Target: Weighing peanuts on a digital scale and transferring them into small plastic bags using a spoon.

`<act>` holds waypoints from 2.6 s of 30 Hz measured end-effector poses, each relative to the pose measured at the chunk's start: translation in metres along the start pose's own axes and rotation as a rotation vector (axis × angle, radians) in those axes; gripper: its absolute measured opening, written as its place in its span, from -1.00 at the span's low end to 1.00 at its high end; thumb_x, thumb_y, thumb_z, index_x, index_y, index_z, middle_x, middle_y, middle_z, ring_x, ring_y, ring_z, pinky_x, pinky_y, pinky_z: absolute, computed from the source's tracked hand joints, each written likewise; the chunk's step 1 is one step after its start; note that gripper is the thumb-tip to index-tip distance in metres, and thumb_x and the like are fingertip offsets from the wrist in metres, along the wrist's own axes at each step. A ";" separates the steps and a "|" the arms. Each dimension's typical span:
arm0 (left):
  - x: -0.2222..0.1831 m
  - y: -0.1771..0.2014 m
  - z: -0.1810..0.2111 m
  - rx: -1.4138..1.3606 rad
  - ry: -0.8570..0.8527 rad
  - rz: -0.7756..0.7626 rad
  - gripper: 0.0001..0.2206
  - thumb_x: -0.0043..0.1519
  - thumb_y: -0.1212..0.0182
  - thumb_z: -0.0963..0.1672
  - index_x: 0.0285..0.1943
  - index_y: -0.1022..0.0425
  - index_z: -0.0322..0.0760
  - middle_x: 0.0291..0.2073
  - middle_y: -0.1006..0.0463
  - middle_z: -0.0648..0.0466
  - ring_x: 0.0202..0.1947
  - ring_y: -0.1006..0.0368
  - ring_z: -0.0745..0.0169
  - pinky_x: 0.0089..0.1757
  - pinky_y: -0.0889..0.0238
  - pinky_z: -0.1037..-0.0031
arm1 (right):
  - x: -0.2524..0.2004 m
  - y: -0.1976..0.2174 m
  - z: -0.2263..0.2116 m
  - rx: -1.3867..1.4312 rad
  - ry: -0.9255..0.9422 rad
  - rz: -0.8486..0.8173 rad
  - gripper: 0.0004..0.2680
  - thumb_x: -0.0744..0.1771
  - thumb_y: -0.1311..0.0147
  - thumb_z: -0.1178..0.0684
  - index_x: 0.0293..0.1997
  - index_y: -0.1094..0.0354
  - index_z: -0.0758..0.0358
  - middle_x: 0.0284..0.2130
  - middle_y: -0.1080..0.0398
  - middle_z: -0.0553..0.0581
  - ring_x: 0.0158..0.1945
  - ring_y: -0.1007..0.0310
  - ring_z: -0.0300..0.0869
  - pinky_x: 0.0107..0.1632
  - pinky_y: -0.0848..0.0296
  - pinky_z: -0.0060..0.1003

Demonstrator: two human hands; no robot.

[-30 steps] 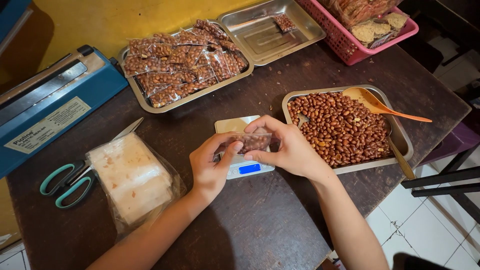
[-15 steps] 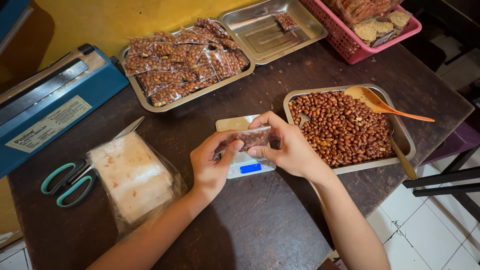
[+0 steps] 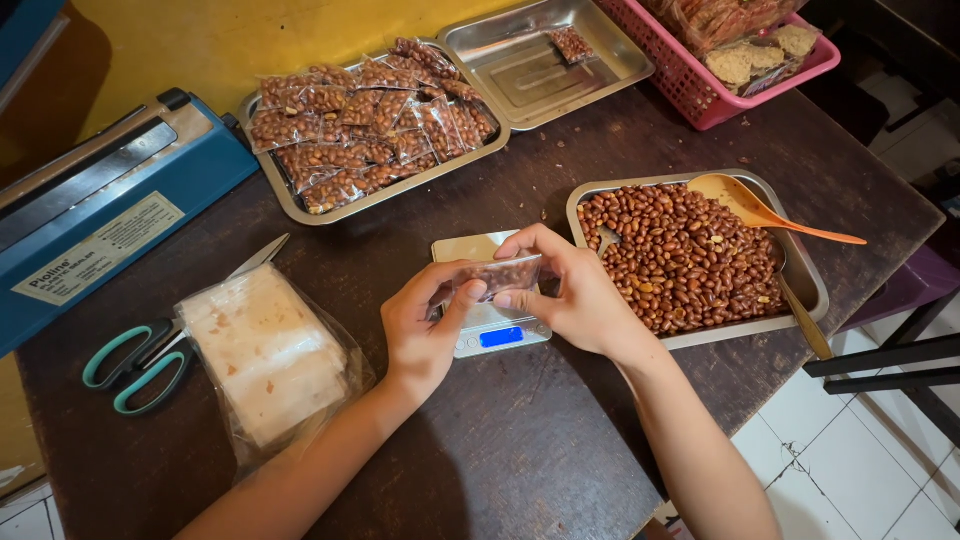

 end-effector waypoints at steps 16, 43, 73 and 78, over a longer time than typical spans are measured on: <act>0.004 -0.002 0.012 0.048 -0.027 0.045 -0.73 0.10 -0.20 -0.18 -0.03 -0.37 -0.34 -0.29 -0.44 -0.03 -0.27 -0.41 0.18 -0.26 -0.36 0.37 | 0.004 0.007 0.005 0.072 0.067 0.106 -0.83 0.14 -0.26 0.15 -0.30 -0.41 0.24 -0.56 -0.44 0.08 -0.44 -0.39 -0.29 -0.33 -0.43 -0.39; -0.001 -0.006 -0.004 0.048 0.036 -0.046 -0.73 0.14 -0.13 -0.22 0.04 -0.38 -0.32 -0.19 -0.43 -0.08 -0.14 -0.43 0.08 -0.11 -0.27 0.36 | 0.005 0.011 -0.010 -0.112 0.151 0.145 -0.75 0.23 -0.09 0.16 -0.01 -0.27 0.22 -0.25 -0.41 0.17 -0.30 -0.48 -0.06 -0.33 -0.49 -0.20; 0.095 -0.010 -0.019 0.035 0.398 -0.015 -0.56 -0.07 -0.35 -0.14 0.01 -0.40 -0.33 -0.44 -0.52 -0.06 -0.43 -0.42 0.32 -0.29 -0.38 0.49 | -0.010 0.077 0.005 0.018 0.145 0.631 -0.94 0.30 -0.03 0.15 -0.26 -0.39 0.27 -0.61 -0.37 0.11 -0.57 -0.34 -0.25 -0.44 -0.34 -0.39; 0.171 -0.018 -0.024 0.765 0.354 -0.040 -0.81 -0.11 -0.23 0.00 -0.31 -0.55 0.15 -0.53 -0.56 0.28 -0.33 -0.51 0.36 -0.22 -0.34 0.53 | -0.007 0.089 0.033 0.076 0.089 0.745 -0.95 0.30 -0.03 0.14 -0.28 -0.40 0.24 -0.65 -0.35 0.10 -0.61 -0.33 -0.24 -0.47 -0.33 -0.39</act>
Point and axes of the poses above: each hand's wrist, its own x-axis towards the middle knuckle, its own y-axis out of the back of the hand, z = x × y, the point moved 5 cm from there along x, towards the middle knuckle
